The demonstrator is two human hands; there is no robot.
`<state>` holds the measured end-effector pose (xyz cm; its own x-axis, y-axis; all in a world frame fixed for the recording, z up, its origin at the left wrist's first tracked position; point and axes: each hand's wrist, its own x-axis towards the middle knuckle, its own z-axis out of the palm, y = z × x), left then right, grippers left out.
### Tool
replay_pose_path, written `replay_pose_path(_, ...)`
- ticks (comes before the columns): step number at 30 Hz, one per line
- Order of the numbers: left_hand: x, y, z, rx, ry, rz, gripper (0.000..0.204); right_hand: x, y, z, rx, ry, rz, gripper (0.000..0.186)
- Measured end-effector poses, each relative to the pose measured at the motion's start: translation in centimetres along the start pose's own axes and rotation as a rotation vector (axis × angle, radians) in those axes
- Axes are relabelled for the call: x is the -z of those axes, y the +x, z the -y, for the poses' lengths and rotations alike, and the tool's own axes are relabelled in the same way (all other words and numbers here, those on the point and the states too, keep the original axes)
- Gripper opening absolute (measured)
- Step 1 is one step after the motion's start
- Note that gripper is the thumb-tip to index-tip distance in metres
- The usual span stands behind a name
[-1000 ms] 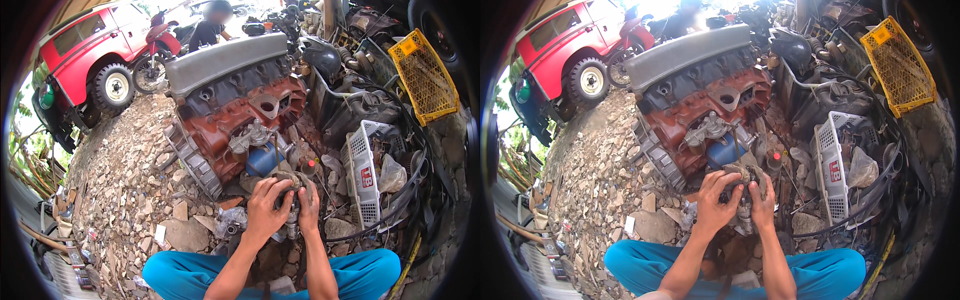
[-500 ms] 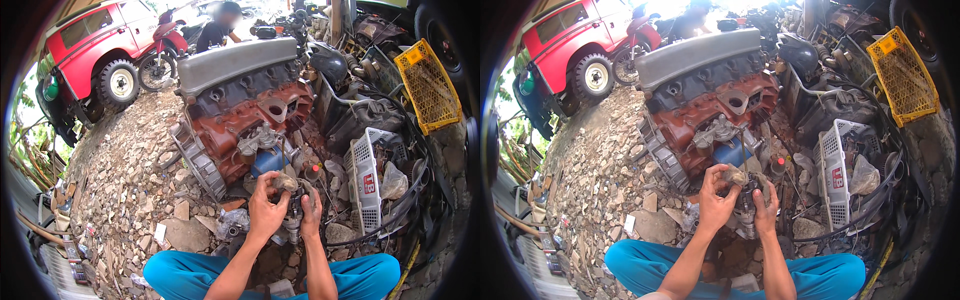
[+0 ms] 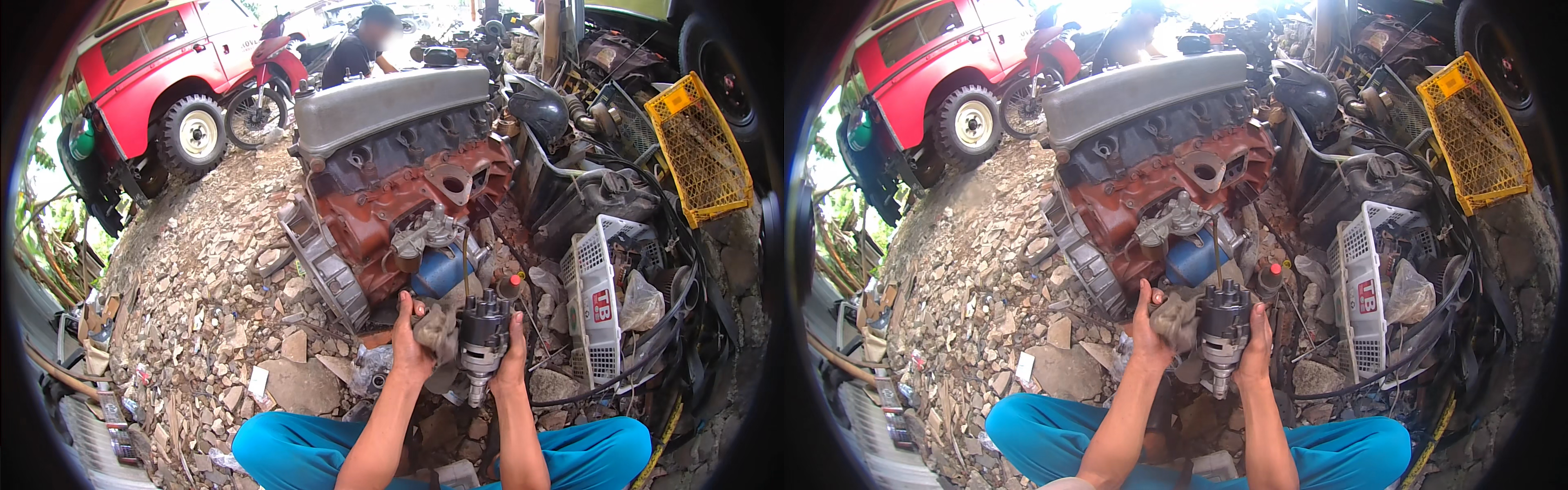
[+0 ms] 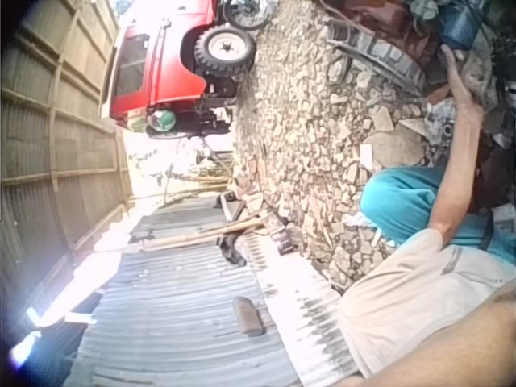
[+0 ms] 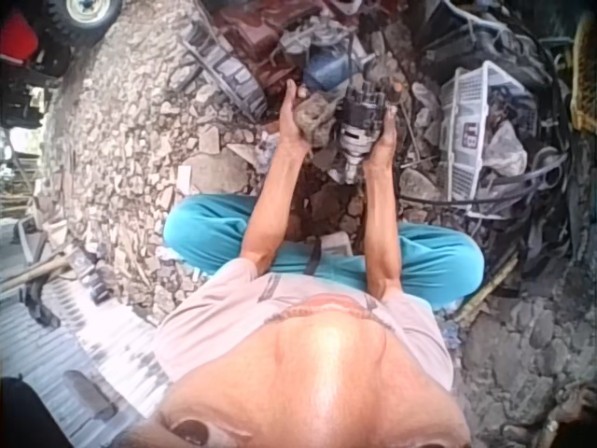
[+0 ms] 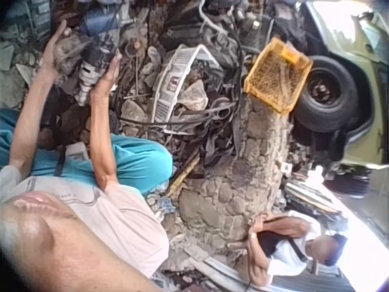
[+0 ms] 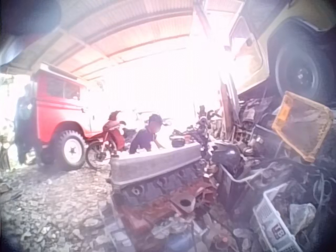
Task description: The person sits on the ground and disassembles a cylindrical engine component, removes a small metal piece, and uses a screwdriver to adjust internal parts. The person then wipes the component with a cloth and reassembles it, placing it back into the engine block.
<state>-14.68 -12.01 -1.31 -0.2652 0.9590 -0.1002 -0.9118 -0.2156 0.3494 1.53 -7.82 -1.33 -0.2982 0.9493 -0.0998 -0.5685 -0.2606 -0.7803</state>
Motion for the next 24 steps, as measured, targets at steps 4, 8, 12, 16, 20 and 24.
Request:
replay_pose_path(4,0.5,0.3,-0.8,0.109,-0.109,0.004,0.024,-0.5,0.2,1.1,-0.064,0.08,-0.018,0.069)
replay_pose_path(8,-0.4,-0.3,-0.2,0.062,-0.05,0.077,0.034,-0.9,0.3,1.8,-0.059,0.024,-0.05,0.075)
replay_pose_path(12,-1.2,-0.7,0.8,0.032,-0.125,0.119,0.033,-1.1,0.2,2.2,-0.087,0.041,-0.067,0.079)
replay_pose_path(16,0.2,-0.4,3.1,-0.049,0.073,-0.065,0.032,-2.5,0.0,2.5,-0.076,0.025,-0.222,0.085)
replay_pose_path(20,-0.8,-0.7,6.1,-0.343,0.515,-0.106,0.028,-1.5,0.4,1.7,-0.068,-0.042,-0.247,0.095)
replay_pose_path(24,0.2,-0.8,7.4,-0.166,0.505,-0.166,0.046,-1.4,0.4,0.8,-0.016,-0.155,-0.198,0.098)
